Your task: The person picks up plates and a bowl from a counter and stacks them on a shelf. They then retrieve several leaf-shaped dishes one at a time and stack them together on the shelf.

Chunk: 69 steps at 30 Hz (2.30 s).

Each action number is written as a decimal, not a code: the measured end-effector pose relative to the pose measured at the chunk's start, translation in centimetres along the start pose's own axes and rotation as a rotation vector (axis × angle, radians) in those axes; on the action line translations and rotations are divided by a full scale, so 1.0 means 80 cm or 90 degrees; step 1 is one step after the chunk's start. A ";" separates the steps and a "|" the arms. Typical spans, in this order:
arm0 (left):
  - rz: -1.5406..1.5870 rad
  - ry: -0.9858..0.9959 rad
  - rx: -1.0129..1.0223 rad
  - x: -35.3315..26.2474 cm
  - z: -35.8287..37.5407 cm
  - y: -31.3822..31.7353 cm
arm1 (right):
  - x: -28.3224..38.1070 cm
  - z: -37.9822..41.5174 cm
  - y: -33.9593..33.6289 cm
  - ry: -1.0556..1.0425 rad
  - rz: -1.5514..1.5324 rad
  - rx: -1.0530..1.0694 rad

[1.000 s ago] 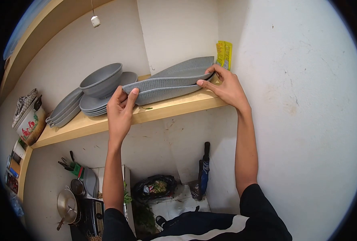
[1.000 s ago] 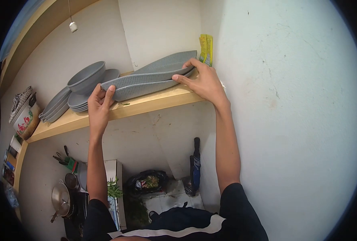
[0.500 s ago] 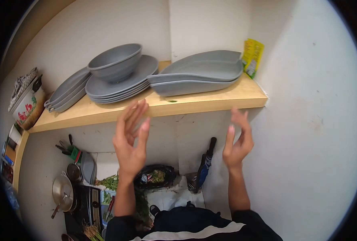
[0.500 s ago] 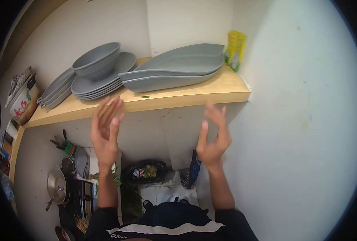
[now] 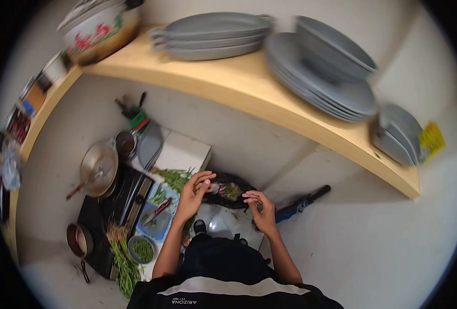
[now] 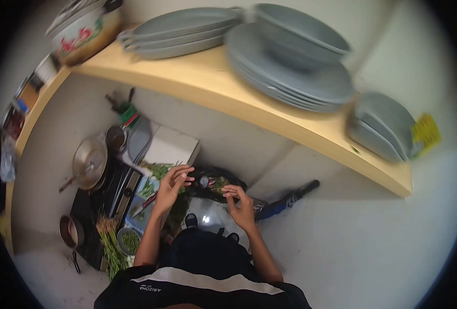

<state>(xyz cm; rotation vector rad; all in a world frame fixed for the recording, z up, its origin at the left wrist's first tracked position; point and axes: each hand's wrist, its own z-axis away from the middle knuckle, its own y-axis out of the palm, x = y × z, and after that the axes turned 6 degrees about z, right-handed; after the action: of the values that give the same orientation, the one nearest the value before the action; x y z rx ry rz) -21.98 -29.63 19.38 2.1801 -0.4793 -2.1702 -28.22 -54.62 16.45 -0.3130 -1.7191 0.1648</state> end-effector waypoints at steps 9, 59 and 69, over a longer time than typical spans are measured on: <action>0.044 -0.058 -0.205 0.061 0.051 -0.210 | -0.045 -0.055 0.174 0.035 0.022 0.294; 0.524 -0.198 -0.479 0.248 -0.103 -0.411 | -0.129 -0.309 0.673 0.385 0.137 0.334; 0.703 -0.231 -0.371 0.190 -0.161 -0.429 | -0.089 -0.273 0.537 0.329 0.061 0.358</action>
<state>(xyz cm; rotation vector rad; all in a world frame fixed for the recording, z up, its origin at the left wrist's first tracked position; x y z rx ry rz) -2.92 -3.05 -3.09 0.8495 -0.7054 -1.6865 -0.78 -17.29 1.27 -0.0119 -1.0892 0.5728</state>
